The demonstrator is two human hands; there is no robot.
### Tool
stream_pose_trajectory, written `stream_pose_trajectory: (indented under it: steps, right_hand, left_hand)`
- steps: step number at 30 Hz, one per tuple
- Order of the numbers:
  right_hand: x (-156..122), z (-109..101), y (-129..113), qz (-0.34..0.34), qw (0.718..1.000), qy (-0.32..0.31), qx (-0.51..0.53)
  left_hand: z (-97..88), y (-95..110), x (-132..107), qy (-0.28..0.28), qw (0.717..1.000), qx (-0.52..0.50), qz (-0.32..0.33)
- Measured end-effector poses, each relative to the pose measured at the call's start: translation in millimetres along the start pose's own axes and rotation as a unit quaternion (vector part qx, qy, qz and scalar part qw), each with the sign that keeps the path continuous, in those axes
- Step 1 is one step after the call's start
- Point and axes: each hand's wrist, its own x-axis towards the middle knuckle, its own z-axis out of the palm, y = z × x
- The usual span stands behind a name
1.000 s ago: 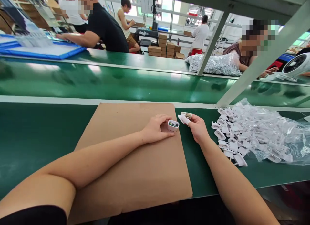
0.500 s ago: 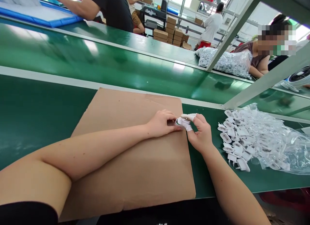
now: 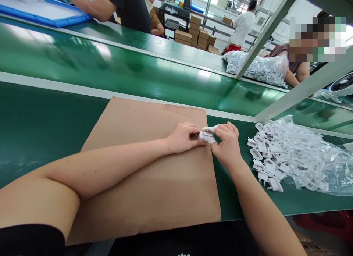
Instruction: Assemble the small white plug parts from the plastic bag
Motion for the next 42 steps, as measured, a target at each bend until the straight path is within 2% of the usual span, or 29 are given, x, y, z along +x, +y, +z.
stream_pose_trajectory:
  steps: [6, 10, 13, 15, 19, 22, 24, 26, 29, 31, 34, 36, 38, 40, 42]
  right_hand:
    - [5.0, 1.0, 3.4, 0.040, 0.996, -0.035, 0.067]
    - [3.4, 2.8, 4.0, 0.049, 0.996, -0.020, 0.075]
    - [-3.2, 8.4, 4.4, 0.098, 0.984, -0.015, 0.151]
    - [-8.5, 15.5, 5.5, 0.140, 0.961, 0.006, 0.239]
    - [-13.3, 32.5, 9.1, 0.222, 0.883, 0.044, 0.410]
    - [-11.7, 41.1, 12.2, 0.253, 0.846, 0.036, 0.468]
    - [-10.5, 45.2, 14.4, 0.273, 0.837, 0.044, 0.473]
    - [-10.0, 48.9, 16.4, 0.287, 0.839, 0.059, 0.459]
    - [-10.4, 53.2, 18.6, 0.291, 0.850, 0.065, 0.434]
    - [-11.6, 54.5, 19.1, 0.282, 0.859, 0.053, 0.423]
    - [-14.7, 55.1, 19.4, 0.263, 0.876, 0.032, 0.403]
    - [-16.7, 55.9, 19.7, 0.256, 0.885, 0.022, 0.389]
    - [-17.9, 56.9, 20.1, 0.255, 0.888, 0.017, 0.382]
    - [-18.1, 57.2, 20.3, 0.256, 0.889, 0.016, 0.378]
    - [-17.8, 56.1, 19.7, 0.257, 0.891, 0.013, 0.375]
  left_hand:
    - [-0.2, 2.1, 0.6, -0.005, 1.000, -0.016, -0.017]
    - [0.6, 1.1, 1.0, -0.002, 1.000, -0.010, -0.014]
    - [2.1, 2.4, -0.1, -0.007, 1.000, -0.011, -0.007]
    - [3.6, 5.3, -1.7, -0.014, 0.999, -0.029, -0.008]
    - [6.3, 10.9, -4.4, -0.039, 0.997, -0.055, -0.046]
    - [3.1, 5.3, 3.4, -0.052, 0.992, -0.050, -0.099]
    - [-5.2, -6.9, 18.9, -0.028, 0.990, -0.024, -0.133]
    - [-19.5, -25.0, 42.3, 0.028, 0.987, 0.024, -0.160]
    - [-47.7, -56.3, 82.3, 0.108, 0.965, 0.118, -0.208]
    - [-65.6, -74.8, 103.8, 0.129, 0.941, 0.188, -0.249]
    - [-83.6, -93.0, 121.5, 0.116, 0.907, 0.269, -0.304]
    - [-88.5, -95.8, 124.1, 0.092, 0.896, 0.284, -0.328]
    - [-88.0, -89.3, 120.9, 0.096, 0.882, 0.294, -0.356]
    - [-81.7, -73.7, 112.6, 0.155, 0.870, 0.314, -0.348]
    - [-68.8, -52.1, 99.9, 0.234, 0.874, 0.329, -0.271]
